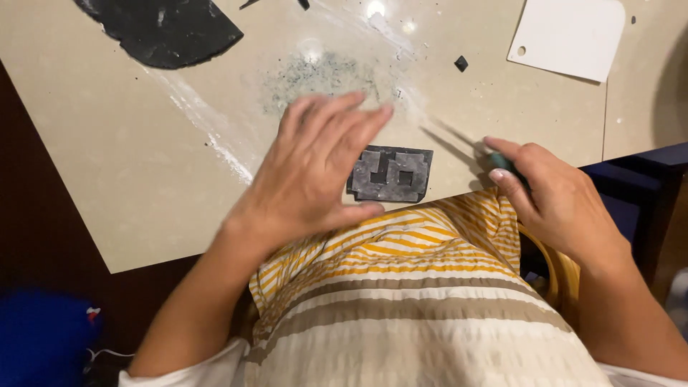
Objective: Cutting a number shape out of black fondant using a paper template and a knife.
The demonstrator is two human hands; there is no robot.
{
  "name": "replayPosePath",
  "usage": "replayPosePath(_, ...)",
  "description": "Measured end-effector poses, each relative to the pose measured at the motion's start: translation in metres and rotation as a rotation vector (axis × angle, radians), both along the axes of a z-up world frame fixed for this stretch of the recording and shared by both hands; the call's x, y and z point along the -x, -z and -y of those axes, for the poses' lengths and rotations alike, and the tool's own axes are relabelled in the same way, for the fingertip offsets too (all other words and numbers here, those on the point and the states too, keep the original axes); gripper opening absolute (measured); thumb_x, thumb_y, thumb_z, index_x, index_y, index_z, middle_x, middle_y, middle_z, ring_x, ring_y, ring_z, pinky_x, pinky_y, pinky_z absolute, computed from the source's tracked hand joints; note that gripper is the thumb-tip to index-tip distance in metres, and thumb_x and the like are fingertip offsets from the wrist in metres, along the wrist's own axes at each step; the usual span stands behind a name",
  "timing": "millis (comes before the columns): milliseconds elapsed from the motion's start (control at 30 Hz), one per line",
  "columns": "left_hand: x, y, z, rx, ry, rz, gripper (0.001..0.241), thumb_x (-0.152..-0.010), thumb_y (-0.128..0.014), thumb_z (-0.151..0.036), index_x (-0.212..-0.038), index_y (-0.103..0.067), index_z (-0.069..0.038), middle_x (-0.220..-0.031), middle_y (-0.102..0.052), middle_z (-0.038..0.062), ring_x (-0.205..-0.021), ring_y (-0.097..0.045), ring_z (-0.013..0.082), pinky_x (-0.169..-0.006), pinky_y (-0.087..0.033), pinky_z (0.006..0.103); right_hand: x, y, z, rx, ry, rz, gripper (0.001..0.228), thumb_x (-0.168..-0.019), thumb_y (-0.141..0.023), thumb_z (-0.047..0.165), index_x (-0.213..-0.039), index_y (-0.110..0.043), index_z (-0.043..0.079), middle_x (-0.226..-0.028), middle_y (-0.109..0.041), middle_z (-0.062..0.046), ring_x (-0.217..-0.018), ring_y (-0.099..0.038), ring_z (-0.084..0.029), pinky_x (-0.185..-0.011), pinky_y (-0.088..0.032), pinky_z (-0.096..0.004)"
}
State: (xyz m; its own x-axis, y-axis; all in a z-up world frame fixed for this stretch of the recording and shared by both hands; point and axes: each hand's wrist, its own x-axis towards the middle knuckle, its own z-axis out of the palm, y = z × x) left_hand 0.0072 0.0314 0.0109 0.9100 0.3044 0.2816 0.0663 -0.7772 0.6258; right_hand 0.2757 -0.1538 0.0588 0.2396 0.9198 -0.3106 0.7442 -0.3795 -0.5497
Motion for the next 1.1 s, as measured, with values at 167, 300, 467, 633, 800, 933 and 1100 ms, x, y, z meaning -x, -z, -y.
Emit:
replayPosePath(167, 0.004, 0.024, 0.05, -0.097, -0.115, 0.01, 0.073, -0.086, -0.088, -0.046, -0.139, -0.05, -0.012, -0.134, -0.055, 0.008, -0.133, -0.049, 0.0293, -0.113, -0.035, 0.0514, 0.004, -0.012, -0.023, 0.049, -0.22, 0.309, 0.032, -0.097, -0.067, 0.019, -0.129, -0.069, 0.016, -0.094, -0.067, -0.01, -0.085, -0.067, -0.031, -0.071, -0.053, -0.041)
replayPosePath(300, -0.004, 0.02, 0.058, -0.188, -0.129, 0.085, 0.036, -0.096, -0.08, -0.029, -0.125, -0.069, -0.011, -0.126, -0.062, 0.005, -0.12, -0.056, 0.0235, -0.102, -0.042, 0.0431, -0.001, -0.013, -0.031, 0.034, -0.303, 0.357, 0.033, -0.094, -0.067, 0.017, -0.127, -0.071, 0.021, -0.096, -0.069, -0.008, -0.083, -0.068, -0.03, -0.068, -0.054, -0.04)
replayPosePath(467, -0.005, 0.021, 0.059, -0.213, -0.136, 0.088, 0.027, -0.094, -0.076, -0.021, -0.118, -0.074, -0.01, -0.122, -0.066, 0.004, -0.114, -0.059, 0.0222, -0.099, -0.044, 0.0402, -0.003, -0.011, -0.03, 0.031, -0.367, 0.345, 0.042, -0.087, -0.068, 0.013, -0.128, -0.071, 0.023, -0.098, -0.07, -0.006, -0.082, -0.068, -0.03, -0.067, -0.054, -0.039)
replayPosePath(633, -0.005, 0.023, 0.06, -0.125, -0.151, 0.094, 0.035, -0.095, -0.08, -0.025, -0.125, -0.071, -0.009, -0.124, -0.064, 0.004, -0.118, -0.057, 0.0244, -0.102, -0.044, 0.0431, -0.002, -0.009, -0.028, -0.007, -0.273, 0.251, 0.033, -0.095, -0.068, 0.015, -0.127, -0.072, 0.019, -0.094, -0.068, -0.008, -0.082, -0.067, -0.028, -0.069, -0.053, -0.038)
replayPosePath(800, 0.004, 0.013, 0.045, 0.015, -0.149, 0.051, 0.055, -0.089, -0.084, -0.028, -0.136, -0.065, -0.007, -0.131, -0.06, 0.007, -0.125, -0.054, 0.0283, -0.106, -0.042, 0.0468, -0.016, 0.0, -0.017, -0.056, -0.175, 0.183, 0.031, -0.1, -0.068, 0.015, -0.13, -0.07, 0.012, -0.095, -0.065, -0.011, -0.082, -0.064, -0.029, -0.073, -0.051, -0.037)
replayPosePath(933, 0.009, 0.01, 0.037, 0.102, -0.146, 0.018, 0.061, -0.084, -0.085, -0.027, -0.137, -0.061, -0.009, -0.137, -0.058, 0.009, -0.13, -0.052, 0.0306, -0.111, -0.04, 0.0479, -0.016, 0.004, -0.014, -0.084, -0.117, 0.084, 0.033, -0.096, -0.074, 0.017, -0.128, -0.07, 0.008, -0.096, -0.066, -0.012, -0.081, -0.063, -0.026, -0.071, -0.051, -0.034)
replayPosePath(1100, 0.007, 0.016, 0.039, 0.128, -0.154, 0.018, 0.064, -0.085, -0.087, -0.024, -0.14, -0.057, -0.011, -0.137, -0.058, 0.007, -0.132, -0.052, 0.0296, -0.113, -0.041, 0.0468, 0.011, 0.014, -0.016, -0.144, -0.133, -0.058, 0.039, -0.085, -0.083, 0.018, -0.121, -0.072, 0.008, -0.094, -0.069, -0.009, -0.081, -0.067, -0.021, -0.068, -0.053, -0.032)
